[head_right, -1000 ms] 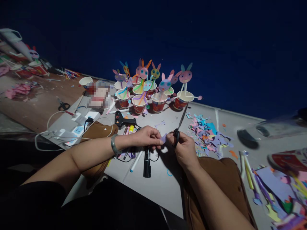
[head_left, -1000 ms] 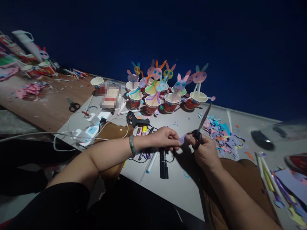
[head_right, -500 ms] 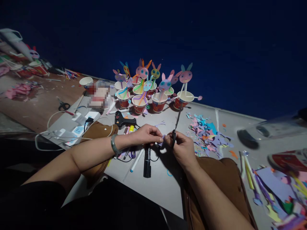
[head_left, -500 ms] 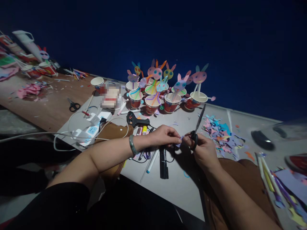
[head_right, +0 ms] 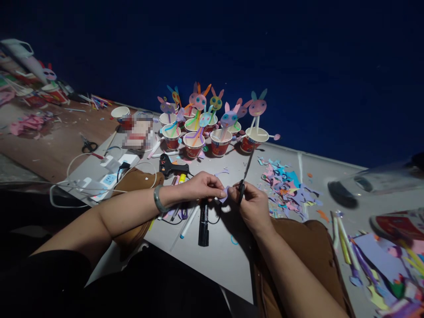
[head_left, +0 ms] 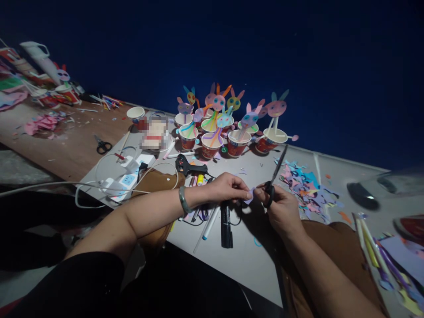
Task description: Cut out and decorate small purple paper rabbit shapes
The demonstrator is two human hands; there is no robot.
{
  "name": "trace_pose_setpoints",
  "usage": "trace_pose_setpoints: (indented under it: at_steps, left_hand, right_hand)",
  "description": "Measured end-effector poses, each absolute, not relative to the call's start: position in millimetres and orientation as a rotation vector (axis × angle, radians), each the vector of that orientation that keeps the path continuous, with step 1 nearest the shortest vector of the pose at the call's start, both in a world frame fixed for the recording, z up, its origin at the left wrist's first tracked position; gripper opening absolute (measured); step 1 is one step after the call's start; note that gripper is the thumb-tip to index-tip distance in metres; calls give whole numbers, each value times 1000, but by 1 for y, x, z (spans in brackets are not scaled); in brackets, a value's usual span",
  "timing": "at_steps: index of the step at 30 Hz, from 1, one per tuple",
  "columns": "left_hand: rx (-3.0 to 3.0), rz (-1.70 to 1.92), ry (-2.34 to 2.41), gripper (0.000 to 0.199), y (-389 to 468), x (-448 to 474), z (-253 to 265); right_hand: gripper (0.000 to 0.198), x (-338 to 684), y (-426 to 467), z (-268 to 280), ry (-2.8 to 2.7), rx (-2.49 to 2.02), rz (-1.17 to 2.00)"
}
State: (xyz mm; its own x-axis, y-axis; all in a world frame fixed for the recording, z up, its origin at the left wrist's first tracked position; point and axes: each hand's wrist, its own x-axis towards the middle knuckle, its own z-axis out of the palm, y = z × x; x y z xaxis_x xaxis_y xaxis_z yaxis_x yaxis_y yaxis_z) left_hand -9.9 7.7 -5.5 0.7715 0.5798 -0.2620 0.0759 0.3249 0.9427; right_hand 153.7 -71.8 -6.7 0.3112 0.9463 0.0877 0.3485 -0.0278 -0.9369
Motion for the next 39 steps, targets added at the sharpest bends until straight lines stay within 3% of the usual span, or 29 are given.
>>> trace_pose_setpoints:
  at_steps: [10,21,29,39]
  left_hand:
    - [1239,332,666,15,12,-14,7]
    - [1126,514,700,29,16,-12,7]
    - [1033,765,695,37,23,-12,8]
    - [1016,750,757,25,20,-11,13]
  right_hand:
    - [28,154,-73,-4,-1234,-1576,753]
    - [26,154,-72,-4,-1197,-1557,704]
    - [37,150,-72,-10,-1423,-1562,1046]
    - [45,150,-72,-12,-1555,-1550,1120]
